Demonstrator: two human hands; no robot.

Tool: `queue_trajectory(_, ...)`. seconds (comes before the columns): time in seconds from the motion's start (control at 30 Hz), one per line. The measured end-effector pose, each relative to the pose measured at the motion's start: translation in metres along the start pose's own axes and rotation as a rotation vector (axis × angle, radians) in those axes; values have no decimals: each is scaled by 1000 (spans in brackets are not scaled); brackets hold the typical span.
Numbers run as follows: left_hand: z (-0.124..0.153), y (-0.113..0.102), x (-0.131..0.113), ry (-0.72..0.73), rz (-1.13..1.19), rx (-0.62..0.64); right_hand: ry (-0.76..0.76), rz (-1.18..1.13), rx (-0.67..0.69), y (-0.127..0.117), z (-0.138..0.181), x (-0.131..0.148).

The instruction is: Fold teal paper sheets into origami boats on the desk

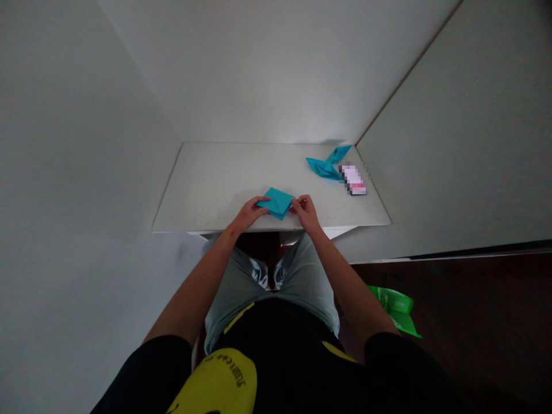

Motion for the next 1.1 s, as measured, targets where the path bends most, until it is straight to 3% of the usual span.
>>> queue_trajectory(0.1, 1, -4, 2, -14, -88, -54, -70, 115, 41, -5, 1, 7)
queue_trajectory(0.23, 1, 1, 3, 3, -250, -71, -322, 416, 199, 5, 10, 29)
queue_trajectory(0.33, 3, 6, -5, 130, -399, -133, -448, 648, 383, 25, 23, 33)
queue_trajectory(0.43, 11, 11, -14, 250, -585, -212, -460, 789, 478, 35, 32, 30)
queue_trajectory(0.67, 42, 28, -18, 386, -880, -3, -494, 893, 588, 36, 48, 35)
queue_trajectory(0.87, 54, 22, -14, 410, -860, 66, -532, 883, 599, 26, 60, 39)
queue_trajectory(1.1, 41, 11, -14, 375, -720, 6, -406, 717, 450, 13, 41, 33)
Point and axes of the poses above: each hand's wrist, its own z-axis away from the middle knuckle, its own y-axis out of the palm, x = y × z, the point moved 9 cm from there along -z, towards the middle knuckle, and after that the axes turned 9 degrees about -y, right-handed, at the moved point
